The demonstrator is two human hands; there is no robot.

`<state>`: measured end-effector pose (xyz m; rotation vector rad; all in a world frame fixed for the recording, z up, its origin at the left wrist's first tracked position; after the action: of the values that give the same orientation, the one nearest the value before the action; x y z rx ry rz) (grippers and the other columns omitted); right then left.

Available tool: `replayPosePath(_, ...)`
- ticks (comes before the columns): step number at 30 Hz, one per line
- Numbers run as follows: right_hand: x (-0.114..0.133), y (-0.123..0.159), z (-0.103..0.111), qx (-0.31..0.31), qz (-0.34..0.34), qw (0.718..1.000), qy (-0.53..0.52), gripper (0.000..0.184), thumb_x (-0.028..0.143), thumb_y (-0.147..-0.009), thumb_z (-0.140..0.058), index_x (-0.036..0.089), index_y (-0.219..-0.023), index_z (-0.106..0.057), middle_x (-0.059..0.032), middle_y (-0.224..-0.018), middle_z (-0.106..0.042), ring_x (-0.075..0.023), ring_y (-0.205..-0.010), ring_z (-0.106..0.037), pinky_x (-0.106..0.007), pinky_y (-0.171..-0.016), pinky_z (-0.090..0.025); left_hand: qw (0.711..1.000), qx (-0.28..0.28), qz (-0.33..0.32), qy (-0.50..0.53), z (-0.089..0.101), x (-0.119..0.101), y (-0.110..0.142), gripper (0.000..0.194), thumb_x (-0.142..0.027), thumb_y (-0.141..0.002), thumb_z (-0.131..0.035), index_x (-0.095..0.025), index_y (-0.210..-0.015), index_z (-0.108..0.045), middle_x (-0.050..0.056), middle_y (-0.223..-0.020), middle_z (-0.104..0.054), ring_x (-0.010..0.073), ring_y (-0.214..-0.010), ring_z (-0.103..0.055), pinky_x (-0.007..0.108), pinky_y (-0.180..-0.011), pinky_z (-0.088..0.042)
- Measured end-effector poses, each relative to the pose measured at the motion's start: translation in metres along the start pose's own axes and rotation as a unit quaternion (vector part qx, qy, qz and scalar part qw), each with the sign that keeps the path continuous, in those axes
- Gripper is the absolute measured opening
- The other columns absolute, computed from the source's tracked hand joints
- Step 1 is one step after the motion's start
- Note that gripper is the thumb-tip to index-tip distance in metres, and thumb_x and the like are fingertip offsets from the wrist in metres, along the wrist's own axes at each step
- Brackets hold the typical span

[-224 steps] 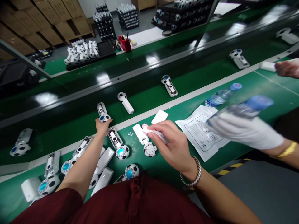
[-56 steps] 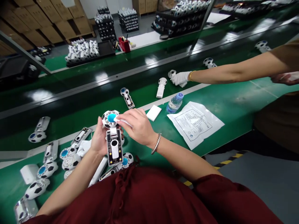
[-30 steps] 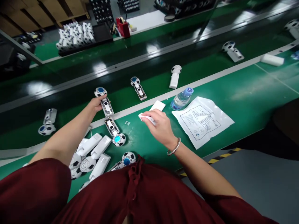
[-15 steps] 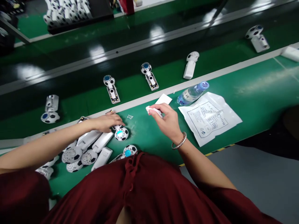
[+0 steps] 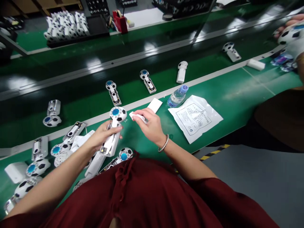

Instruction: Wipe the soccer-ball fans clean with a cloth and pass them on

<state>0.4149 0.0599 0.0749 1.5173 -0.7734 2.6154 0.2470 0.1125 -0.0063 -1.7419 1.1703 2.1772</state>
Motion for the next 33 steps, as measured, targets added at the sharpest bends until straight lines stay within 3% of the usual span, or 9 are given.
replayPosePath(7,0.026,0.004,-0.013,0.026,0.119,0.990,0.073,0.011,0.023,-0.085,-0.054,0.019,-0.089,-0.063,-0.0028,-0.085,-0.065,-0.0144,-0.082,-0.058,-0.031,-0.075,-0.043,0.997,-0.066,-0.033,-0.018,-0.016,0.007,0.021,0.048,-0.042,-0.063,-0.071,-0.018,-0.095,-0.044,-0.002,-0.069,-0.058,0.0150,-0.060,-0.060,0.026,-0.056,-0.047)
replayPosePath(14,0.041,0.005,-0.037,0.081,0.209,0.961,0.164,0.015,0.026,-0.088,-0.050,0.018,-0.090,-0.063,-0.0022,-0.085,-0.066,-0.0146,-0.081,-0.057,-0.032,-0.072,-0.035,0.976,-0.128,-0.092,-0.149,-0.014,0.001,0.028,0.042,-0.045,-0.064,-0.068,-0.018,-0.086,-0.044,-0.001,-0.071,-0.056,0.0160,-0.066,-0.057,0.028,-0.061,-0.044)
replayPosePath(25,0.035,-0.001,-0.040,0.067,0.194,0.957,0.206,0.017,0.028,-0.088,-0.048,0.019,-0.089,-0.063,-0.0025,-0.084,-0.066,-0.0160,-0.079,-0.056,-0.033,-0.073,-0.032,0.983,-0.124,-0.075,-0.112,-0.017,0.004,0.022,0.042,-0.042,-0.064,-0.069,-0.018,-0.085,-0.043,-0.002,-0.068,-0.057,0.0158,-0.061,-0.059,0.028,-0.058,-0.046)
replayPosePath(29,0.022,-0.016,-0.019,0.001,0.129,0.983,0.133,0.013,0.026,-0.087,-0.051,0.018,-0.090,-0.062,-0.0033,-0.088,-0.066,-0.0158,-0.085,-0.058,-0.033,-0.078,-0.037,0.993,-0.105,-0.042,-0.035,-0.016,0.006,0.022,0.045,-0.040,-0.064,-0.070,-0.018,-0.091,-0.042,-0.002,-0.071,-0.059,0.0149,-0.061,-0.061,0.027,-0.058,-0.048)
replayPosePath(33,0.007,-0.022,0.004,-0.046,0.079,0.993,0.069,0.009,0.023,-0.084,-0.054,0.019,-0.087,-0.062,-0.0023,-0.085,-0.065,-0.0148,-0.082,-0.059,-0.031,-0.077,-0.042,0.994,-0.105,-0.015,0.024,-0.002,0.013,0.004,0.049,-0.040,-0.062,-0.072,-0.018,-0.093,-0.041,-0.002,-0.071,-0.059,0.0142,-0.058,-0.062,0.025,-0.054,-0.048)
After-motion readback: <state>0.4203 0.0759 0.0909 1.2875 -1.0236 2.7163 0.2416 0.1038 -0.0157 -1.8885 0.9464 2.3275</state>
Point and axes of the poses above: each hand's wrist, its own y-axis away from the middle knuckle, its own z-axis out of the back of the hand, x = y × z, the point moved 8 cm from there along -y, towards the middle knuckle
